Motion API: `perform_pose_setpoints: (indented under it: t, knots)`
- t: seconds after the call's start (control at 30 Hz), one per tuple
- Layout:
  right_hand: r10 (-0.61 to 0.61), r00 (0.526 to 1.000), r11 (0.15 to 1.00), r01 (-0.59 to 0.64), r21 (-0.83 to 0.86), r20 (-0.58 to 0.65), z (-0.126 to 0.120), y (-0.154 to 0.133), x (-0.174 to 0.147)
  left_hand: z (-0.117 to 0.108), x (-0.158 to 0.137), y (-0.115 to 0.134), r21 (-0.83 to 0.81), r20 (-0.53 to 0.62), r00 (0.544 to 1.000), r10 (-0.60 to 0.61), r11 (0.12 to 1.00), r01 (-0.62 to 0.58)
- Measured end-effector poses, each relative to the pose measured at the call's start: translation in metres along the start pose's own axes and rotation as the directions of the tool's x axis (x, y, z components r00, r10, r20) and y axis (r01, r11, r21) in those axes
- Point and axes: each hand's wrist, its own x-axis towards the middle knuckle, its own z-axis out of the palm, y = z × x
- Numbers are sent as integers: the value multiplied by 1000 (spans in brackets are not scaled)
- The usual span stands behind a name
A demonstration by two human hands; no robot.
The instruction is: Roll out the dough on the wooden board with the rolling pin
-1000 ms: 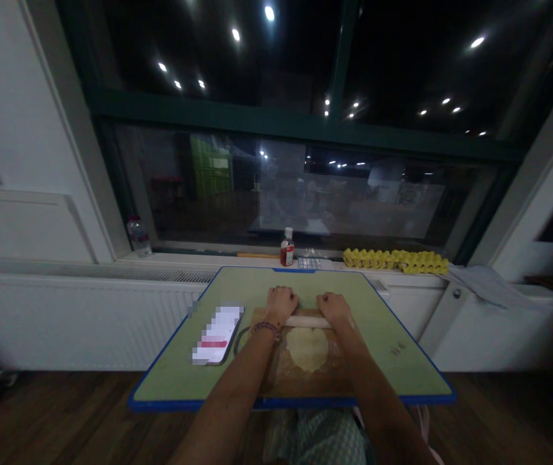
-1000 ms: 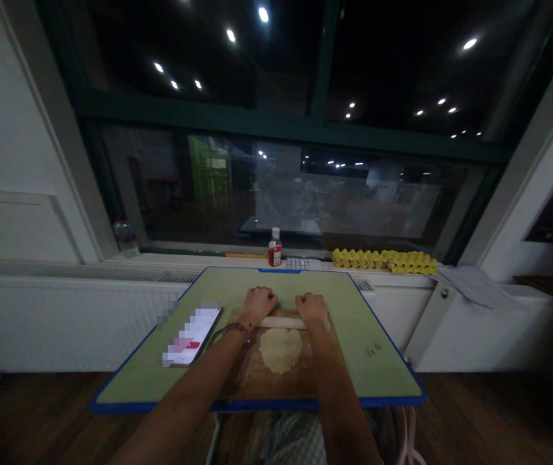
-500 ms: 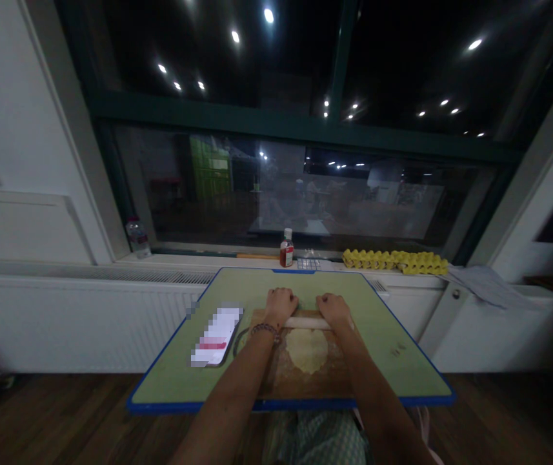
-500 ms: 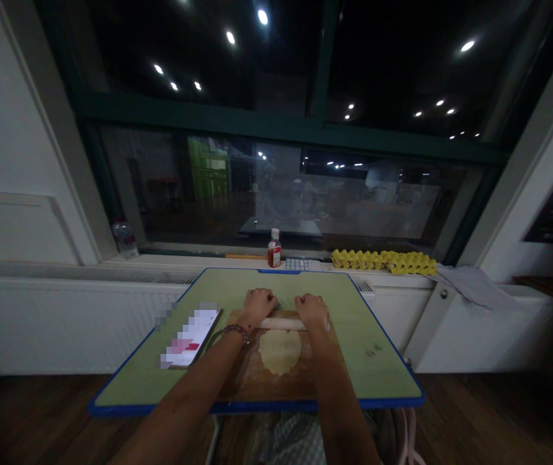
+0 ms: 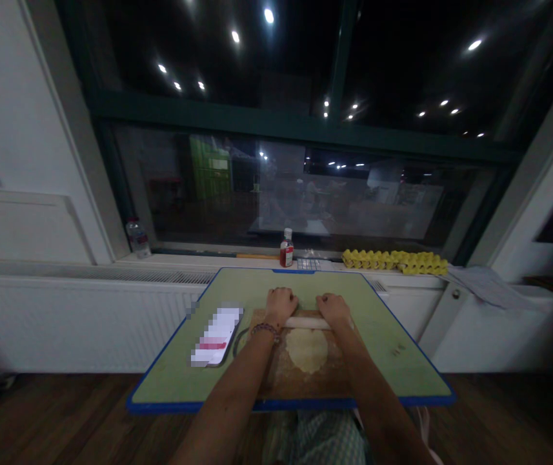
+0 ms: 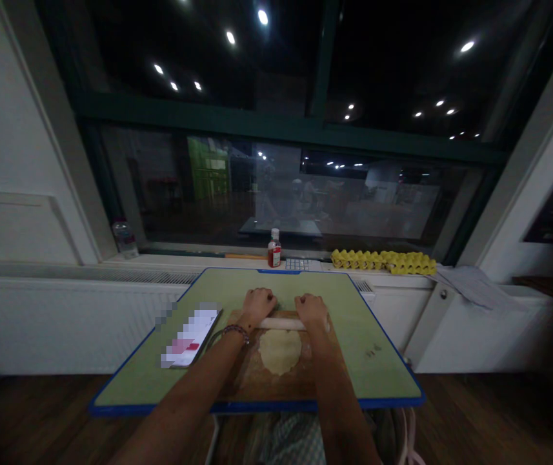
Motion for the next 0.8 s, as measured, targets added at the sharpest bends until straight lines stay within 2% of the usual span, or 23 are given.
perform_pose_setpoints:
  t: [0.37,0.8]
  knots:
    - [-11,1000,1000,11,24,-9,-1,0,-1,1,-4,-4,6,-159,986,38,999,-38]
    - [-10,1000,1000,10,11,3,0,1,1,4,-5,-5,19,-214,976,49,999,-46]
